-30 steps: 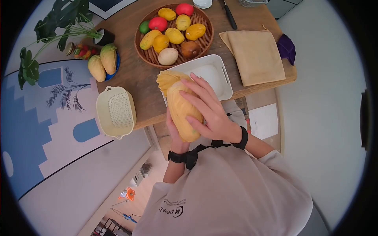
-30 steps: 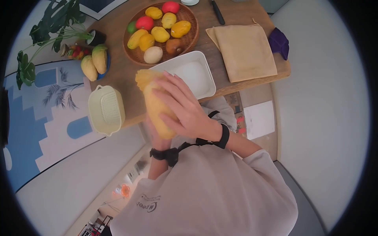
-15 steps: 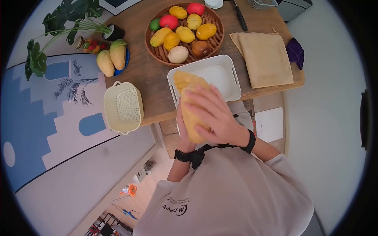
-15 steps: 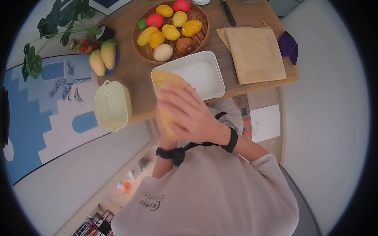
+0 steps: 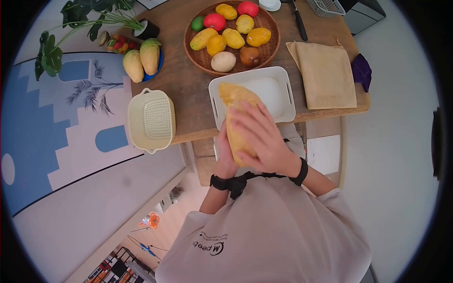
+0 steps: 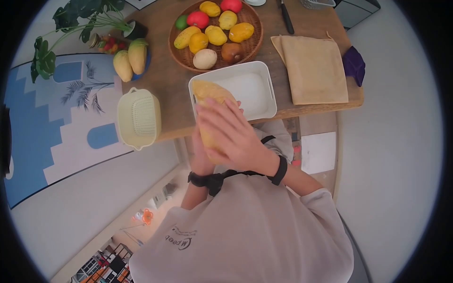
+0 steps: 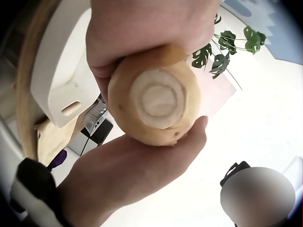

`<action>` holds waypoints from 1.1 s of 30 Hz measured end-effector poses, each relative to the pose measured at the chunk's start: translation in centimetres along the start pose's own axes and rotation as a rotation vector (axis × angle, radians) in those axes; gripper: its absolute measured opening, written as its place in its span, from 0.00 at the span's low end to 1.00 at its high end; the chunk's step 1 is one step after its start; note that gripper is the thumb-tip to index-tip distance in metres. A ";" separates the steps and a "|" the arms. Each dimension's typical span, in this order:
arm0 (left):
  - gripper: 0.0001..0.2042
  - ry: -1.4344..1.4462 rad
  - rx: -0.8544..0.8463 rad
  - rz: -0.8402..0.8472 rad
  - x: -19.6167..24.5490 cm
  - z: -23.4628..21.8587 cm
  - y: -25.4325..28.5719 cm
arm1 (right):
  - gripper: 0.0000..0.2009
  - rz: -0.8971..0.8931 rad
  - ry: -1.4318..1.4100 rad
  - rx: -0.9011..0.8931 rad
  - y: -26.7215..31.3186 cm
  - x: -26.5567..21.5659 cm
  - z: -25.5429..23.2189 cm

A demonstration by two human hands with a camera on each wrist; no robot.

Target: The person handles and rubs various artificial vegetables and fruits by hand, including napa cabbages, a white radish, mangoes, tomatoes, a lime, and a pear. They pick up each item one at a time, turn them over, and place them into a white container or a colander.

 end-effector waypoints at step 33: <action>0.29 -0.107 0.209 0.261 4.1 1.2 0.5 | 0.53 0.196 -0.104 0.124 1.8 2.1 0.9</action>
Point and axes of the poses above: each hand's wrist, its own y-axis away from the middle knuckle, its own z-axis out of the palm, x = y × z, the point moved 10 cm from there along -y, towards the middle knuckle, and after that the axes turned 7 degrees about -z, right-handed, at the moved point
